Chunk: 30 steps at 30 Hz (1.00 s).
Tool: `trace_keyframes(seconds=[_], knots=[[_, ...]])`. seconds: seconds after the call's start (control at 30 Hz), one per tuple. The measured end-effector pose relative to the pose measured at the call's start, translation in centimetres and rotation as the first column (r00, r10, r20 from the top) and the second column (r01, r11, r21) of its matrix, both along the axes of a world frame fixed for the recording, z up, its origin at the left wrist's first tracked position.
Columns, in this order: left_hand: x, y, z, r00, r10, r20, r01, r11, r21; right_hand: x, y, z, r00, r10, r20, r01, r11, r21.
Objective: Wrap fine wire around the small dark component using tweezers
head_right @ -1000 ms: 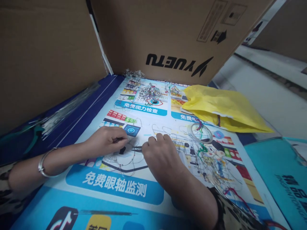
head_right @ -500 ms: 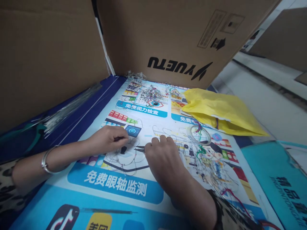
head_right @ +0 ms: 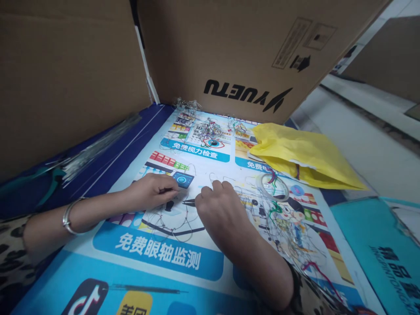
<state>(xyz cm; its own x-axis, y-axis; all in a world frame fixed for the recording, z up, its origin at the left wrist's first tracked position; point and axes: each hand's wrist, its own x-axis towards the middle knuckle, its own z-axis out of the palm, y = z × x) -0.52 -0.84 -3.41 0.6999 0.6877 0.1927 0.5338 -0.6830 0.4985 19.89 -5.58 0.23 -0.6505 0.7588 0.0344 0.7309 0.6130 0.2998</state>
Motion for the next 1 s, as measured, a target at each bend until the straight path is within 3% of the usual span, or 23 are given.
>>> trace_keyframes(seconds=[0.5,0.73,1.0], knots=[[-0.3,-0.3,-0.1,0.997,-0.073,-0.023,0.073,0.997,0.005,-0.3,0.1,0.2,0.998,0.061,-0.008,-0.061,0.997,0.046],[-0.6,-0.2,0.1,0.996,-0.043,-0.083,0.043,0.999,-0.008,0.1,0.2,-0.3,0.998,0.053,-0.027,-0.052,0.998,0.034],[-0.8,-0.2,-0.4,1.0,-0.023,-0.012,0.022,0.999,-0.027,0.3,0.5,-1.1,0.998,0.036,-0.058,-0.037,0.999,-0.01]])
